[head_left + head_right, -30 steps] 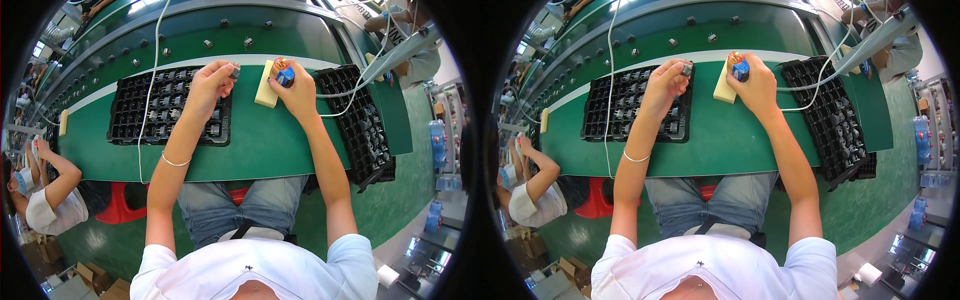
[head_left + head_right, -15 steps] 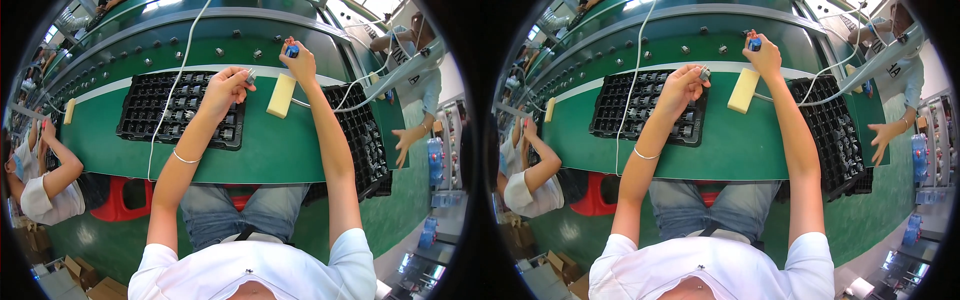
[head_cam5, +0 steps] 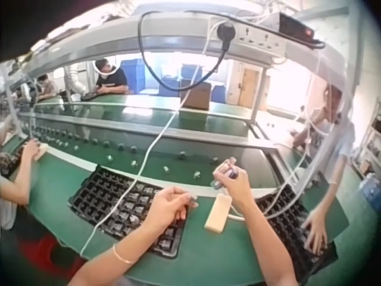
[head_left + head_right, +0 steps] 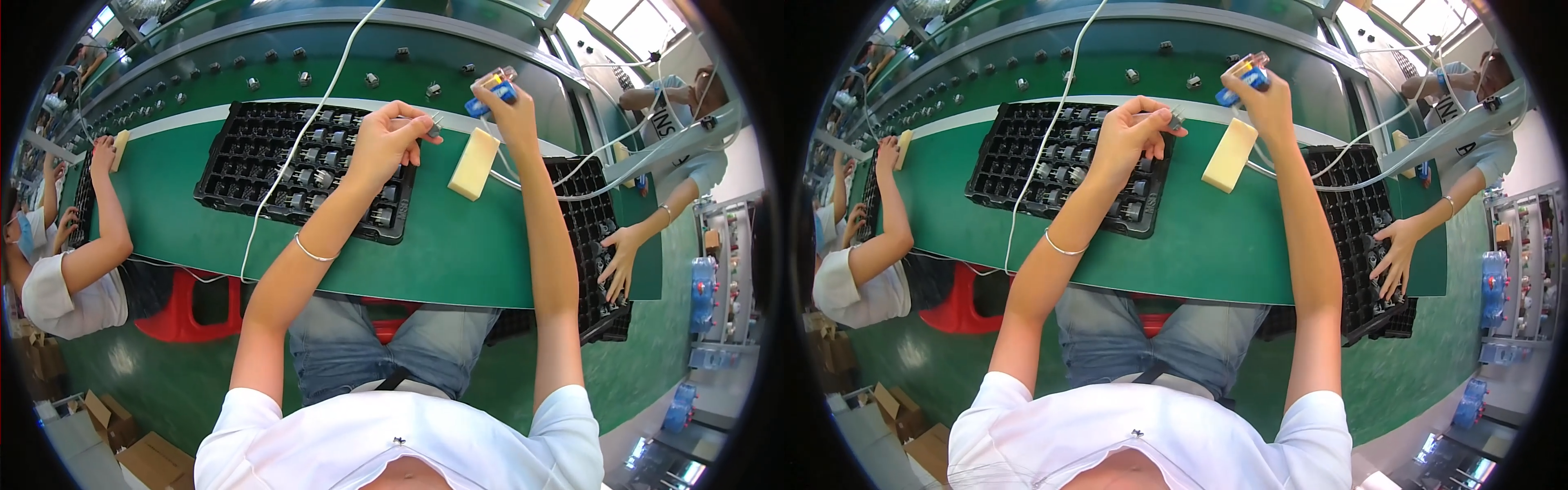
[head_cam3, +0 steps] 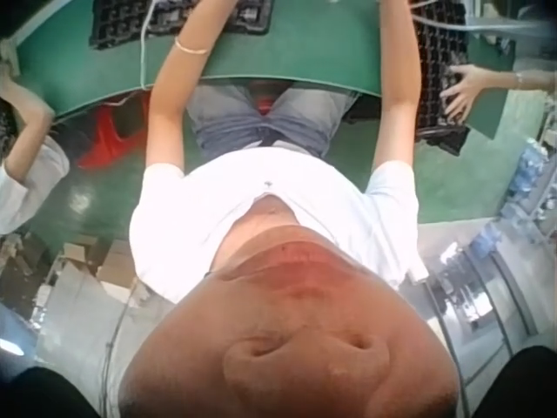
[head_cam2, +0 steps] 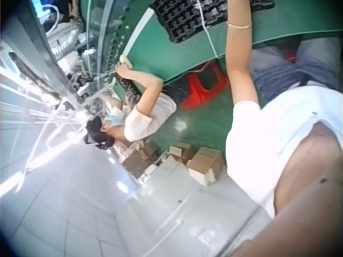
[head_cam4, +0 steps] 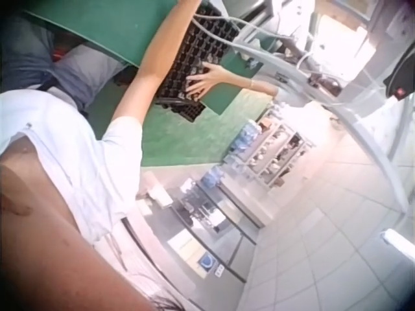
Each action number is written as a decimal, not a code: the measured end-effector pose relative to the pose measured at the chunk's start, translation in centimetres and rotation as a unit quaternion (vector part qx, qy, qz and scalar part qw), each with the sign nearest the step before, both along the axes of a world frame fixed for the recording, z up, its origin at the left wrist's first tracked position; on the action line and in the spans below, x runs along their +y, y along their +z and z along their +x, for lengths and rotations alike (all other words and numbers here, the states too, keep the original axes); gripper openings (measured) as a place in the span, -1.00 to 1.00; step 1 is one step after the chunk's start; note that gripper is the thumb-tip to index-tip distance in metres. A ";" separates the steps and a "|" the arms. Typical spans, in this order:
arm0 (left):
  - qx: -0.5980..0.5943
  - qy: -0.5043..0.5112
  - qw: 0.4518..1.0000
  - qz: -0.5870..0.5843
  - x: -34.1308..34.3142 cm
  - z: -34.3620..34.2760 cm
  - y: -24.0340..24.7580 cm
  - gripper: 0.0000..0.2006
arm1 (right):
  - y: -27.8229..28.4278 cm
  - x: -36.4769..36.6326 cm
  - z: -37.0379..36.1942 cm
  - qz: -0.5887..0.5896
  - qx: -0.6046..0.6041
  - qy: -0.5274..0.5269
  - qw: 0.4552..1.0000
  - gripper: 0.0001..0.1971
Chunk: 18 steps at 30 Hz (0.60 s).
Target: The person assembles small metal parts into a relay housing by hand, taking the parts from a component tray and inserting them into the housing on an assembly table.
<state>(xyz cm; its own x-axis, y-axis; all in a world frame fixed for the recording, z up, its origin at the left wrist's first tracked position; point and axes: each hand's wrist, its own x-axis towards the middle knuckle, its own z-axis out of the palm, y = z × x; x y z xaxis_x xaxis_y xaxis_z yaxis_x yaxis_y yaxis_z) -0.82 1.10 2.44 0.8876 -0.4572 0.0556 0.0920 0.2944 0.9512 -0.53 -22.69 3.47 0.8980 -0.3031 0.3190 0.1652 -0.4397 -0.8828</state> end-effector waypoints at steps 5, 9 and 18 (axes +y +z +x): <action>-0.107 0.006 0.992 0.066 -0.6 -1.2 0.6 -0.85 | 0.6 4.3 -6.3 0.180 0.064 0.083 0.978 -0.70; -0.123 0.000 0.988 0.090 -1.0 -1.7 0.3 -0.84 | -1.6 4.3 -7.0 0.300 0.071 0.122 0.944 -0.66; -0.142 -0.032 0.980 0.138 -1.1 -1.9 0.7 -0.80 | -2.1 3.0 -7.9 0.376 0.114 0.215 0.894 -0.64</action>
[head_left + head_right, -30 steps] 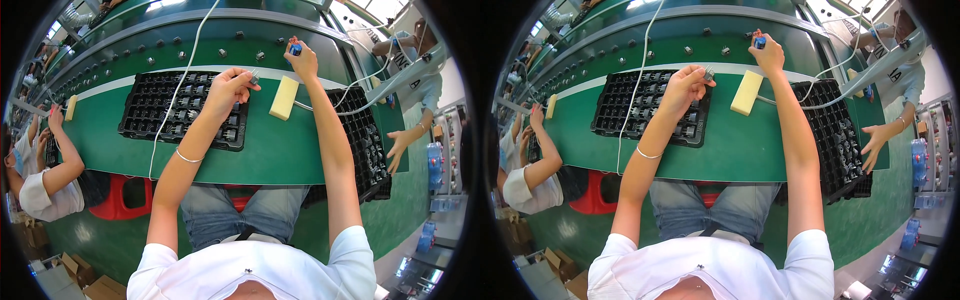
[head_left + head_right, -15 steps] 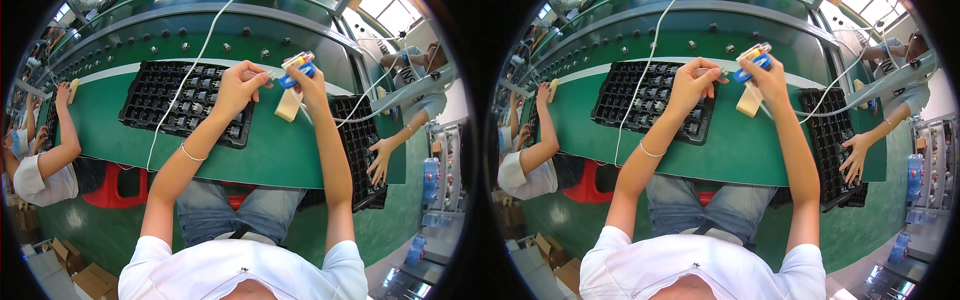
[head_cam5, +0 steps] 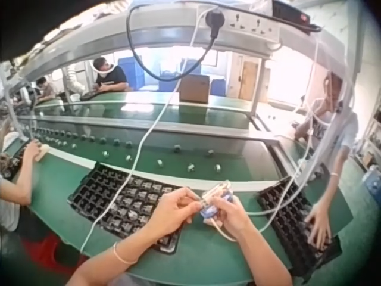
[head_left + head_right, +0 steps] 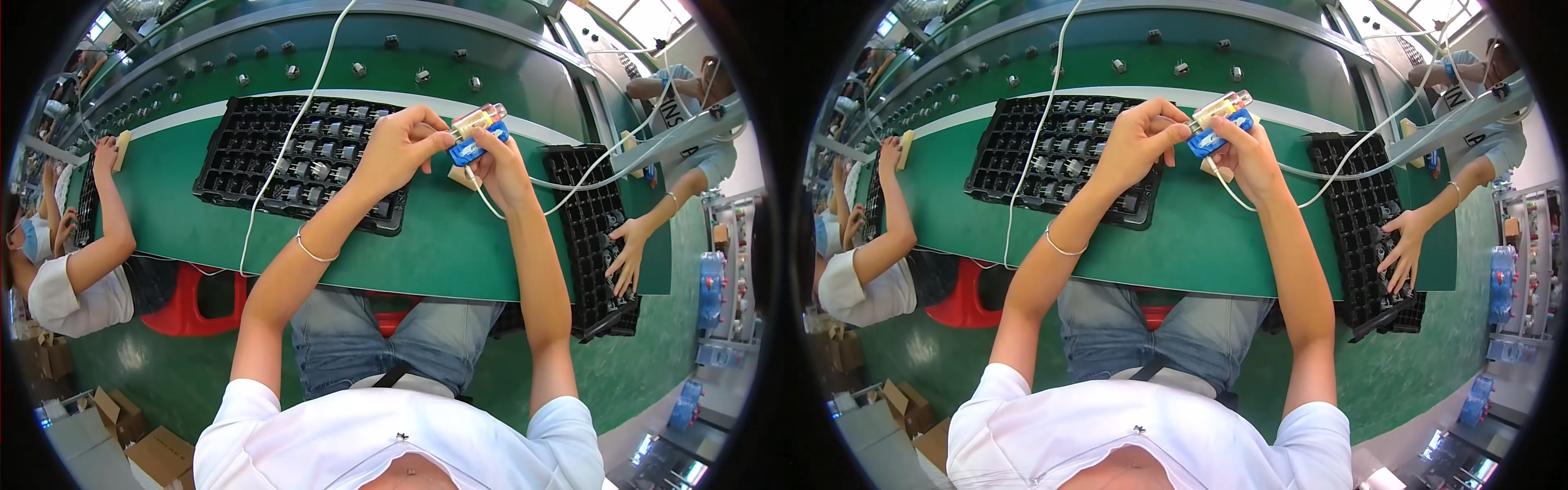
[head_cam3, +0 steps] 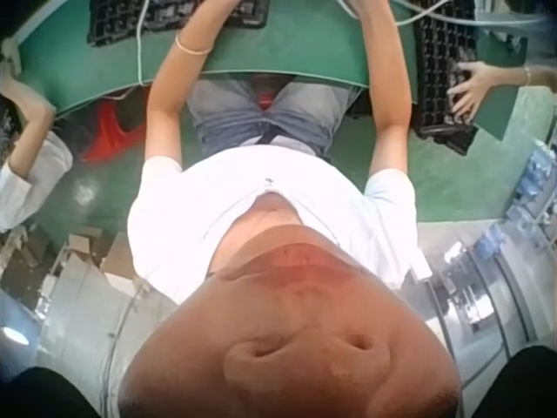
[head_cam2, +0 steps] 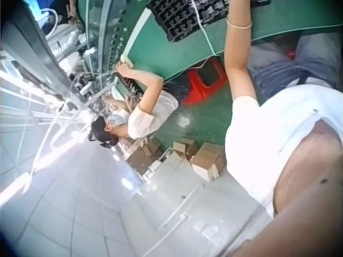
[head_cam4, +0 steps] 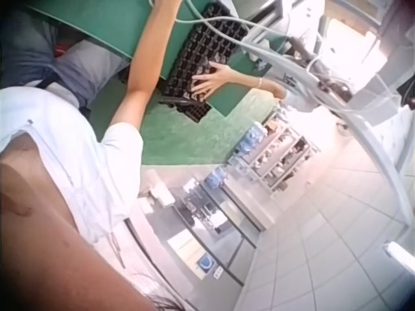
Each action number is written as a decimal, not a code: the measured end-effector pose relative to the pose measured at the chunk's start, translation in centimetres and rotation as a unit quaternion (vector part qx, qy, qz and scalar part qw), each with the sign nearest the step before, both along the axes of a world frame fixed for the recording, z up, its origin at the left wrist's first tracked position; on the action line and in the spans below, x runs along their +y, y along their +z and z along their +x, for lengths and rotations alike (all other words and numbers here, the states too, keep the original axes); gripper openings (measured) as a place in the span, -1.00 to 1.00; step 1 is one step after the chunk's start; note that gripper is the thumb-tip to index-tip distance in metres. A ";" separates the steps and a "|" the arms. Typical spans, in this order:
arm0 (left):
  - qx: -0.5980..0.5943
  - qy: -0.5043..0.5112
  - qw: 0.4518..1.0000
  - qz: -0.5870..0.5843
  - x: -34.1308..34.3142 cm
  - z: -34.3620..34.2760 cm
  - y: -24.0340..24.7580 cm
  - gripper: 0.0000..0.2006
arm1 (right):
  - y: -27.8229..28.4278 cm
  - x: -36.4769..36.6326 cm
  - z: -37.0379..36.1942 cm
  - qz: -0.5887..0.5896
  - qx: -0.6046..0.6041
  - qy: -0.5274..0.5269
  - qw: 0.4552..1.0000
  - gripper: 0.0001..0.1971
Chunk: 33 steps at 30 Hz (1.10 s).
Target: The person assembles small metal parts into a relay housing by hand, taking the parts from a component tray and inserting them into the housing on an assembly table.
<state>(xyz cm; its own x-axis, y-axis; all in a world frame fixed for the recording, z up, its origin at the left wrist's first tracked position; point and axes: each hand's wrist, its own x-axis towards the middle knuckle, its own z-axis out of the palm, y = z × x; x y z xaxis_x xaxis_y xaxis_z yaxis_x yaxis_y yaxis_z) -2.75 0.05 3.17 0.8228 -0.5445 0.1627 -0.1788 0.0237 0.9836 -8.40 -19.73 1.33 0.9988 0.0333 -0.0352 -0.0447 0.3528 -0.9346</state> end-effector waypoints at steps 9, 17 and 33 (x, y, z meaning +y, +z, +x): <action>-0.175 0.043 0.965 0.192 3.2 3.1 1.0 -0.73 | 0.5 -1.3 -1.2 -0.079 -0.016 -0.070 0.994 -0.61; -0.243 0.398 0.732 0.497 12.2 11.2 -2.7 -0.53 | 0.0 -2.7 -1.7 -0.436 -0.123 -0.304 0.838 -0.51; -0.200 0.355 0.865 0.294 10.2 10.3 -1.4 -0.70 | -0.6 -1.0 -1.7 -0.503 -0.146 -0.284 0.803 -0.57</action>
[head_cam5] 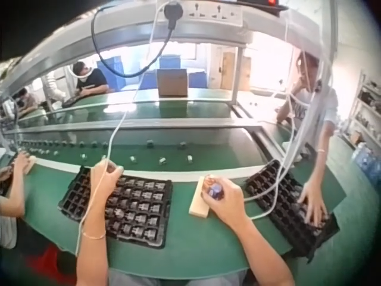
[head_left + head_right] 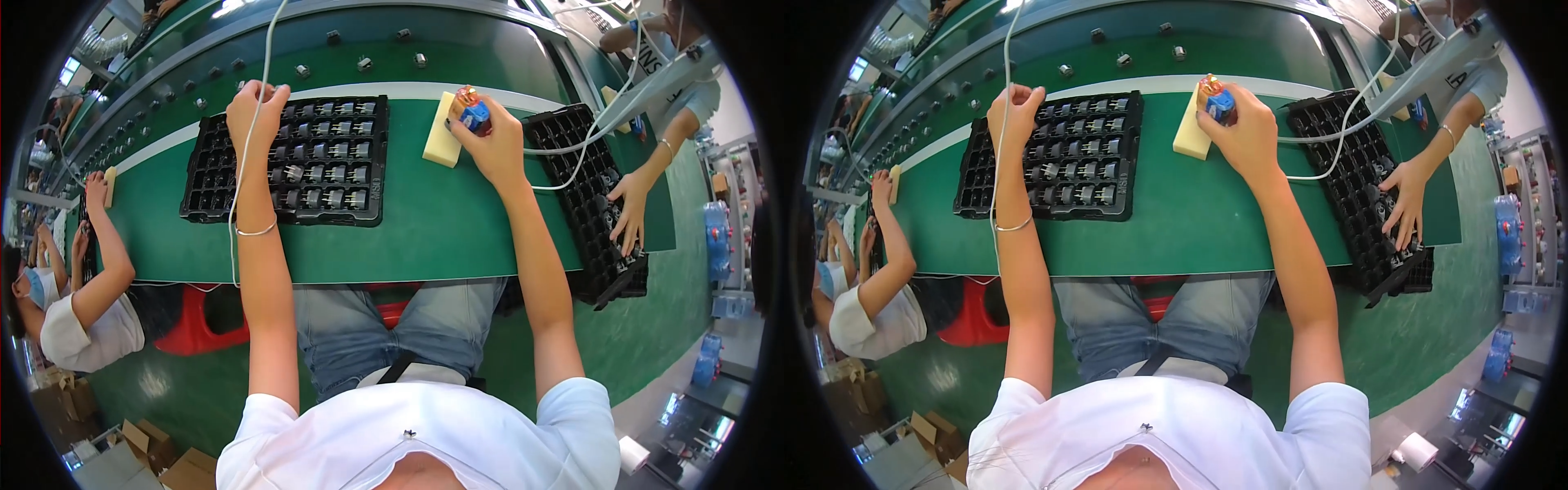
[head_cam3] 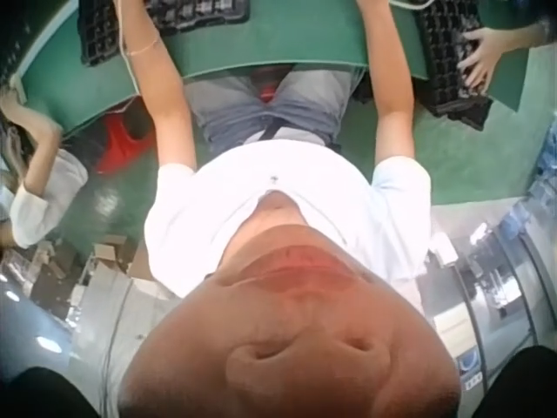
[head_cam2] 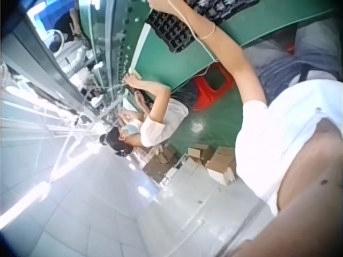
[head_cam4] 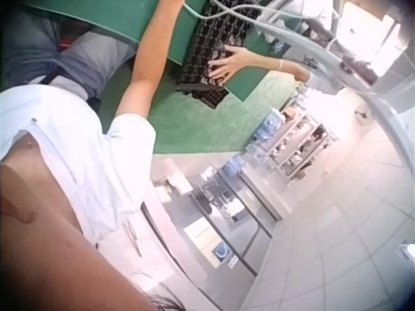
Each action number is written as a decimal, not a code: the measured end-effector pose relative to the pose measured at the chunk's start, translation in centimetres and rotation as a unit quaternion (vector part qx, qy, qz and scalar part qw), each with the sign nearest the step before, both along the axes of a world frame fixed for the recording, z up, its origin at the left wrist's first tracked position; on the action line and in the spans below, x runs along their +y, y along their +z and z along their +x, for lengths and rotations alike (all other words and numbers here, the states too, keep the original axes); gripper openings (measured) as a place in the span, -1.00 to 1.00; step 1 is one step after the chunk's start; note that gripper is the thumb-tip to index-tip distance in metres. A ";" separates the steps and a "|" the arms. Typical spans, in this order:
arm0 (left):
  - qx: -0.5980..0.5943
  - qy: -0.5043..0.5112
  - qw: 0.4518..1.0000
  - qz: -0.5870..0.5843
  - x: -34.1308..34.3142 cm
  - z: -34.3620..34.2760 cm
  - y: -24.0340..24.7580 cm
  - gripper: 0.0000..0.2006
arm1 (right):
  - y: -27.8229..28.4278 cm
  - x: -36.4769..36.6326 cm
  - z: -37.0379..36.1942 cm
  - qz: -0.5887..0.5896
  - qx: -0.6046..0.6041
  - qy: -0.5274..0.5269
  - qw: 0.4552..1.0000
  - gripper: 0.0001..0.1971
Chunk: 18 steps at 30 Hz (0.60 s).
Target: The person assembles small metal parts into a relay housing by hand, taking the parts from a component tray and inserting them into the housing on an assembly table.
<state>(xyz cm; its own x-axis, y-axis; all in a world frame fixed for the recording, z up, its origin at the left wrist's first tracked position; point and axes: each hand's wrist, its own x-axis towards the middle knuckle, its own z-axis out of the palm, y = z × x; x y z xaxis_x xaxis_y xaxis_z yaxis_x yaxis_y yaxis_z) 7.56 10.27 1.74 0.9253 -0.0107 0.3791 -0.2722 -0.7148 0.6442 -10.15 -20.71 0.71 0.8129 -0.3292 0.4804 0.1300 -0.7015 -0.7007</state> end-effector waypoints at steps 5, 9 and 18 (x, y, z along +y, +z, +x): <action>0.199 -0.303 0.838 -0.407 -5.4 -4.4 1.5 -0.84 | -0.4 -0.2 -0.1 -0.015 -0.005 -0.006 1.000 -0.57; 0.258 -0.354 0.820 -0.367 -8.4 -7.5 0.8 -0.84 | -1.0 -0.1 0.1 -0.012 -0.009 -0.008 1.000 -0.58; 0.305 -0.357 0.810 -0.351 -10.0 -9.0 0.1 -0.82 | -0.6 -0.2 0.3 -0.010 0.007 -0.011 1.000 -0.60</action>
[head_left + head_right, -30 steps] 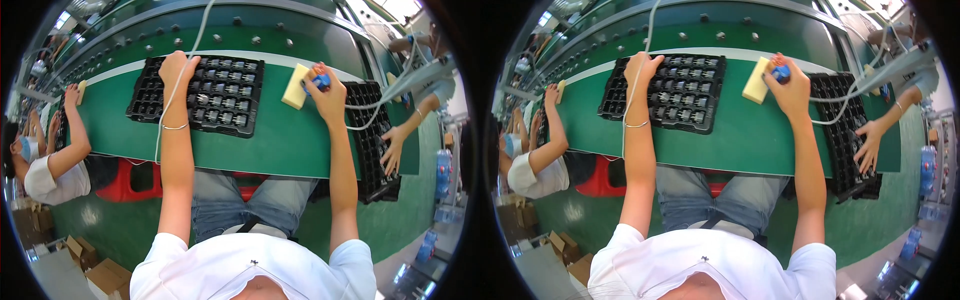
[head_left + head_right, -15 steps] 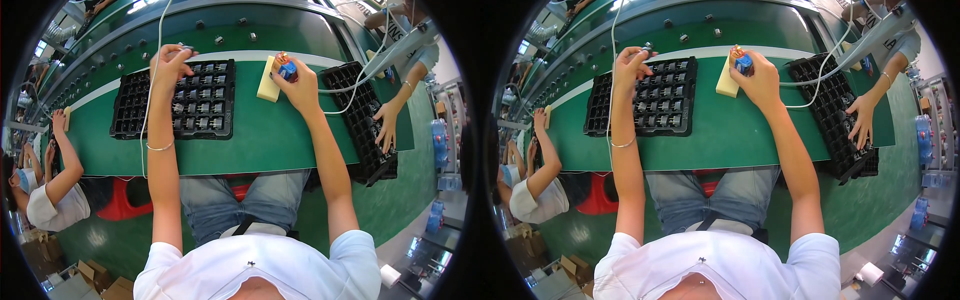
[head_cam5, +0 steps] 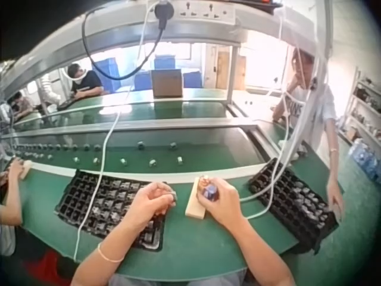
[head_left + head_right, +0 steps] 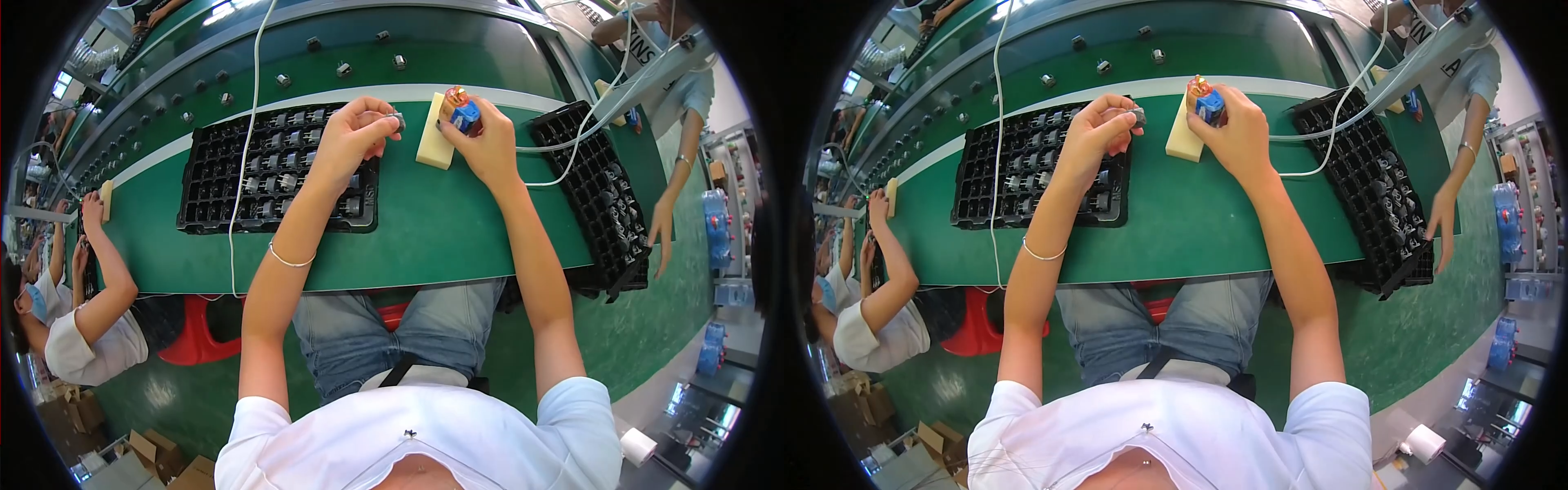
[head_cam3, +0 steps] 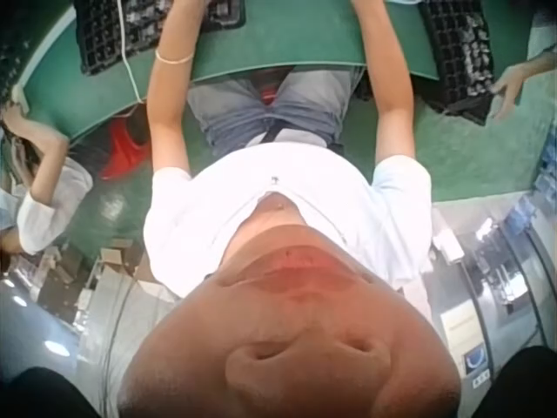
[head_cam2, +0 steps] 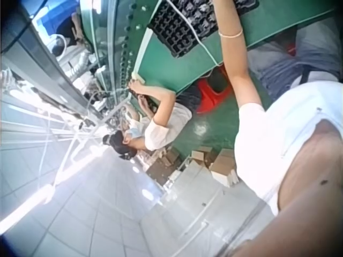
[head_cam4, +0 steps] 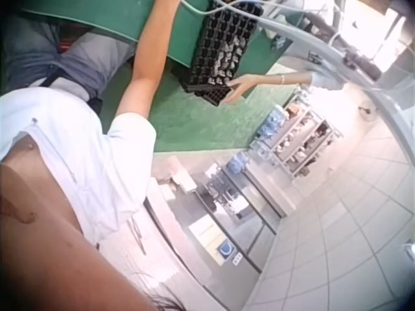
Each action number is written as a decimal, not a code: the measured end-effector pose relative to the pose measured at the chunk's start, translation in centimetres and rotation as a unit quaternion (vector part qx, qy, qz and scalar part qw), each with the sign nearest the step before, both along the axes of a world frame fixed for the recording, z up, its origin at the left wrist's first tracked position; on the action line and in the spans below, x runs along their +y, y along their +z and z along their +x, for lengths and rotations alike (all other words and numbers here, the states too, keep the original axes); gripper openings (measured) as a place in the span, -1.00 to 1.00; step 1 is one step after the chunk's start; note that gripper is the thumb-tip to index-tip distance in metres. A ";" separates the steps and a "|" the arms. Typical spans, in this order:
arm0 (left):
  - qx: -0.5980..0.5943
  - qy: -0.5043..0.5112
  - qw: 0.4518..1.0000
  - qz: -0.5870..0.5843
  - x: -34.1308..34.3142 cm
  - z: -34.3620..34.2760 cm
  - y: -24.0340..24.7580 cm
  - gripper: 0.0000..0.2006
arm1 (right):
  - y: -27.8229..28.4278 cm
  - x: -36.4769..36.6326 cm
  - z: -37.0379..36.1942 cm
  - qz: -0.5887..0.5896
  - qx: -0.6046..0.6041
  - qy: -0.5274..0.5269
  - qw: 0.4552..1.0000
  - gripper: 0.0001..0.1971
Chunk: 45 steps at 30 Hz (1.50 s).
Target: The person assembles small metal parts into a relay housing by hand, taking the parts from a component tray and inserting them into the housing on an assembly table.
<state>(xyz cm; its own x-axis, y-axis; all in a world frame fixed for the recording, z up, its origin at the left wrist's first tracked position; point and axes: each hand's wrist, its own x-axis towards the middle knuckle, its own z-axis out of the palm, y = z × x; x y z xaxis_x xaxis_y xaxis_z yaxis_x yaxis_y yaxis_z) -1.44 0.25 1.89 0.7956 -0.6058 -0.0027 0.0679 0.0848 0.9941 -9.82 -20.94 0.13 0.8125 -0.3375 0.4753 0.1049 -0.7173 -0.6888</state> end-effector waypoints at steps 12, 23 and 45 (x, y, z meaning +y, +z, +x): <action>0.039 0.022 0.998 -0.037 0.8 1.0 -1.0 -0.79 | -0.7 -3.8 10.2 -0.040 0.014 -0.016 0.999 -0.65; 0.064 0.066 0.991 -0.096 1.2 2.1 -1.7 -0.82 | -2.1 -7.3 16.1 -0.179 0.083 -0.101 0.975 -0.63; -0.134 0.054 0.989 0.002 0.7 -0.2 -0.2 -0.78 | 0.3 1.9 2.0 0.502 0.126 0.231 0.824 -0.64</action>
